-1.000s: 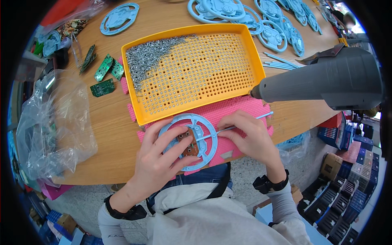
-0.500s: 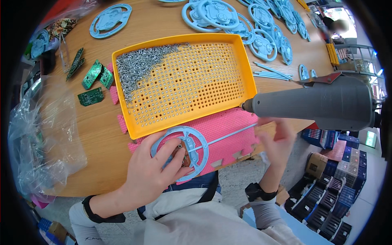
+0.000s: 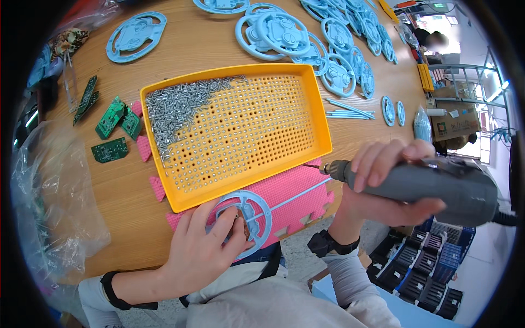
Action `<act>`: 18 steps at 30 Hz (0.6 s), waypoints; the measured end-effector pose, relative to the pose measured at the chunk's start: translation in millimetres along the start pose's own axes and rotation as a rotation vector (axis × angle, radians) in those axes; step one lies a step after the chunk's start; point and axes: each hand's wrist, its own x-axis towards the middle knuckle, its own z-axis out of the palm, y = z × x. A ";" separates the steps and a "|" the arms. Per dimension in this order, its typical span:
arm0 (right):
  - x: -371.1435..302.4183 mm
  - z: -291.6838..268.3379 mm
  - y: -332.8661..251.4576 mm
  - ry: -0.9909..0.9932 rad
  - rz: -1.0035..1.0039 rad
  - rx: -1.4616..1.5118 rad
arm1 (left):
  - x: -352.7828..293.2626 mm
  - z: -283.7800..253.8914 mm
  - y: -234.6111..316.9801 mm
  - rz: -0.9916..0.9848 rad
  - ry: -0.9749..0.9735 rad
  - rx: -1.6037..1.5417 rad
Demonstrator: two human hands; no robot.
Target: Assembling electronic components by drilling and placing parts into a circular housing.
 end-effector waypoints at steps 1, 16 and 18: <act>3.6 0.6 -1.8 0.018 -0.062 0.066 | -0.1 1.0 0.2 0.004 0.001 -0.005; 24.7 1.9 60.2 -0.107 -0.068 -0.058 | -0.4 2.5 -1.3 -0.012 0.009 -0.009; 23.6 0.4 61.5 -0.098 -0.050 -0.074 | 0.5 1.6 -0.7 -0.014 -0.005 -0.009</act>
